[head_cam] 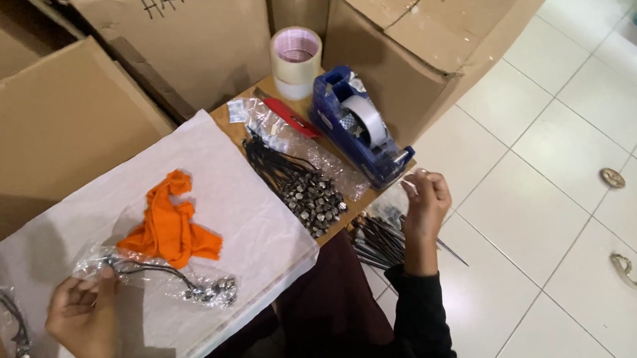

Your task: Packaging small necklaces into individual plastic bags at a workstation.

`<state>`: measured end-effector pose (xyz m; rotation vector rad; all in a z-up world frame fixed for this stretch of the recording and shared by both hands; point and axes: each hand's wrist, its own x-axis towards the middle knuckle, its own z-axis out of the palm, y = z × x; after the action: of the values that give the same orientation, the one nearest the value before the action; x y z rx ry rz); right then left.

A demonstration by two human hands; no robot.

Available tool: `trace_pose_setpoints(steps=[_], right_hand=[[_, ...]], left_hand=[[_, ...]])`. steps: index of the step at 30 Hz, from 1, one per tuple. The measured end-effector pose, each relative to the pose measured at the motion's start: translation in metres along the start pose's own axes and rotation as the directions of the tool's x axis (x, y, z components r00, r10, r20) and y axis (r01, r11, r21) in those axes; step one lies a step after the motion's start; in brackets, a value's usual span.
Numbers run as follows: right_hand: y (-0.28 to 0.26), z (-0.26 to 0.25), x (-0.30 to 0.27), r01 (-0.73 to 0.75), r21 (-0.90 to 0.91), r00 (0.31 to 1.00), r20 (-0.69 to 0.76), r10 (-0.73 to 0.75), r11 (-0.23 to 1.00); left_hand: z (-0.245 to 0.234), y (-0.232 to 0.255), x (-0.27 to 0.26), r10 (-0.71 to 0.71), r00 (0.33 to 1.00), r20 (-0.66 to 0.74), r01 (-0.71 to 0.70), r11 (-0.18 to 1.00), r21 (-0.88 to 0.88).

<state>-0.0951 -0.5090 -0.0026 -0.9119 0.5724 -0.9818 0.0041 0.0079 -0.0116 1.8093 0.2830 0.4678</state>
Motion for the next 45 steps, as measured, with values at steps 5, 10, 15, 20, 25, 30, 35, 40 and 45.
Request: trace_pose_setpoints(steps=[5,10,15,20,25,30,35,40,45], right_hand=[[-0.020,0.010,-0.024,0.142,-0.057,0.990,0.029,-0.141,0.988],[-0.031,0.028,-0.057,0.365,-0.193,0.923,0.204,-0.327,0.911],[-0.024,0.082,-0.110,0.340,0.002,0.693,0.675,-0.251,0.941],[-0.016,0.145,-0.162,0.287,0.119,0.326,0.921,-0.214,0.951],[-0.001,0.168,-0.203,0.203,0.031,0.181,0.981,-0.068,0.979],[0.023,0.171,-0.238,0.143,-0.122,0.068,0.991,0.113,0.982],[0.042,0.181,-0.245,0.194,-0.146,0.159,0.980,0.116,0.970],[0.075,0.194,-0.240,0.241,-0.141,0.219,0.972,0.088,0.960],[0.095,0.207,-0.243,0.164,-0.189,0.239,0.960,0.147,0.968]], left_hand=[[-0.001,0.006,-0.001,0.005,1.000,0.027,-0.006,1.000,0.015],[0.000,-0.021,0.007,0.016,0.998,0.053,-0.006,0.982,-0.188],[0.010,0.024,-0.001,-0.012,1.000,0.018,0.017,0.953,-0.303],[0.019,0.033,-0.009,0.010,1.000,-0.016,-0.016,0.906,-0.424],[0.016,0.015,-0.002,-0.035,0.997,0.073,0.070,0.823,-0.564],[0.015,0.011,0.002,-0.030,0.988,0.151,0.115,0.798,-0.591],[0.015,0.018,-0.003,0.003,0.984,0.179,0.113,0.766,-0.633],[0.020,0.002,0.002,0.098,0.977,0.192,0.056,0.743,-0.667],[0.020,0.008,0.001,0.117,0.977,0.179,0.041,0.718,-0.695]])
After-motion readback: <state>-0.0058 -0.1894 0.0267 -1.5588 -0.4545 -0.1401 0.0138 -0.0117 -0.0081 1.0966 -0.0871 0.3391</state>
